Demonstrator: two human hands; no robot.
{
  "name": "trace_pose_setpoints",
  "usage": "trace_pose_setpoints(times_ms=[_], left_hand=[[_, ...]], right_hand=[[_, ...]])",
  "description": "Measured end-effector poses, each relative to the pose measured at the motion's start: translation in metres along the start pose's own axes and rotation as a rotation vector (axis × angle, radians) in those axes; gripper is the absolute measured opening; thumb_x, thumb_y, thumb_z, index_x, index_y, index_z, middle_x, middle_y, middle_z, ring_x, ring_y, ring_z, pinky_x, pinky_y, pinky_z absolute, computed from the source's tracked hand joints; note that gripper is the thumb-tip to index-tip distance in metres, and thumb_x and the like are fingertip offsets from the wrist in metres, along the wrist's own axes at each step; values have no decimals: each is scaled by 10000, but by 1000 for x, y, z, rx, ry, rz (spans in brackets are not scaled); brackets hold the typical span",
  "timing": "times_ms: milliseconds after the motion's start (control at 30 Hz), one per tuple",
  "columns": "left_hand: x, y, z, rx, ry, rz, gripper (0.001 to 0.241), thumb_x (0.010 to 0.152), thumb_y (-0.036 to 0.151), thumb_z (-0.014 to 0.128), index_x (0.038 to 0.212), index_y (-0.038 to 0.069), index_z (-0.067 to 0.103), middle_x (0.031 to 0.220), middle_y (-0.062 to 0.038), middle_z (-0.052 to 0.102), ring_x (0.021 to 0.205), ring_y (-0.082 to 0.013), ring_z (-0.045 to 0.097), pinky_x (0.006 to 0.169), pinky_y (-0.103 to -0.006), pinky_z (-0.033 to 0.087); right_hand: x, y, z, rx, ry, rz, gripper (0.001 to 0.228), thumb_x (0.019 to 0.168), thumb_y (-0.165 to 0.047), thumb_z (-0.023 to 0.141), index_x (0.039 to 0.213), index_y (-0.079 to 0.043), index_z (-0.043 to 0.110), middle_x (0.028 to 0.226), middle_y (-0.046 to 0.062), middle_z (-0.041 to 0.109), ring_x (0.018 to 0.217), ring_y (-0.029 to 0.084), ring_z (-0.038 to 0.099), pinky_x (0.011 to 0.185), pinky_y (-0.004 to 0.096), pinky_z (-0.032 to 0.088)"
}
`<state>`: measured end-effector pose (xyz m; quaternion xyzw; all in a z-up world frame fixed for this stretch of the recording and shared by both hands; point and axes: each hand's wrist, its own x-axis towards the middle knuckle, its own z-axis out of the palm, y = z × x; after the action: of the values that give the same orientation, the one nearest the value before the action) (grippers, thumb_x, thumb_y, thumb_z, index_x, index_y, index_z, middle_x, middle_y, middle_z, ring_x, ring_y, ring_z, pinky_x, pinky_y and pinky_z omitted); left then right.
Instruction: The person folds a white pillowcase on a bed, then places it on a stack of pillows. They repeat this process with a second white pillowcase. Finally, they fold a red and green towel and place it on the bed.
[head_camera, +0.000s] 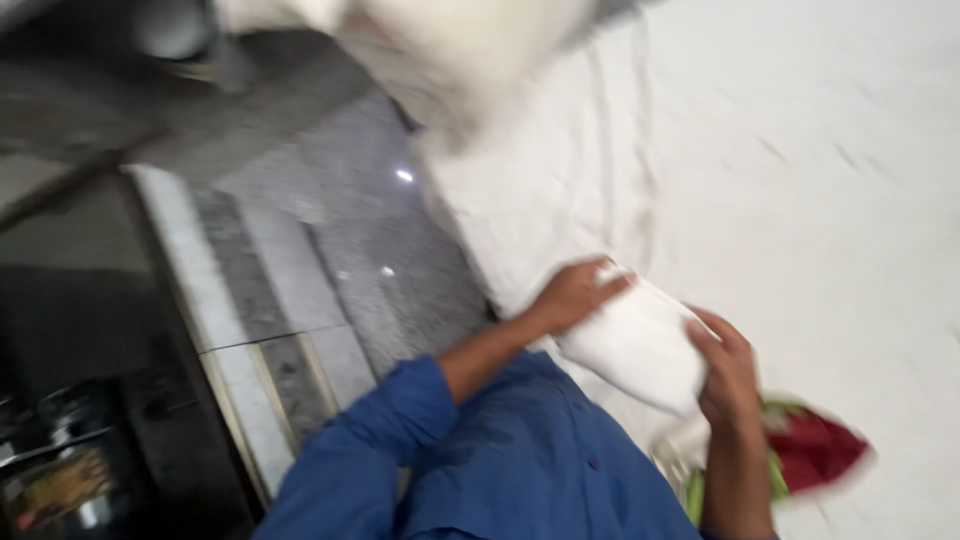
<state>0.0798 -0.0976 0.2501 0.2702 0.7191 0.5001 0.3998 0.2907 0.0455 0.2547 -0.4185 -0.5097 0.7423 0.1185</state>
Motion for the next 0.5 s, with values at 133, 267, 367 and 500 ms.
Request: trace_pose_setpoints(times_ms=[133,267,367,500], left_hand=[[-17,23,-31,-41,-28,-138,543,1002,506,558,1151,6,706,781,-110,704,677,-210,680,625,-342,525],[-11,-63,-53,-308,76,102,491,1112,428,534,1050,-17,734,810,-72,666,743,-147,608,674,-326,519],[-27,-63,-103,-608,138,-57,482,1155,407,499,937,0,638,740,-79,606,602,-184,557,479,-348,404],[-53,-83,-153,-725,257,-112,383,1061,428,478,1063,82,642,854,-49,695,761,-162,694,612,-322,519]], right_hand=[[-1,-20,32,67,46,-25,343,1046,-184,617,1270,70,676,1128,174,727,986,210,700,862,328,572],[6,-35,71,35,-10,3,353,1038,-184,592,1268,70,678,1135,161,738,986,195,708,852,315,567],[19,-40,93,-5,-79,-20,354,1044,-156,603,1299,78,679,1147,159,730,973,175,686,845,300,551],[33,-49,144,15,-107,-74,339,1036,-128,588,1302,69,663,1170,132,728,1022,142,690,879,268,558]])
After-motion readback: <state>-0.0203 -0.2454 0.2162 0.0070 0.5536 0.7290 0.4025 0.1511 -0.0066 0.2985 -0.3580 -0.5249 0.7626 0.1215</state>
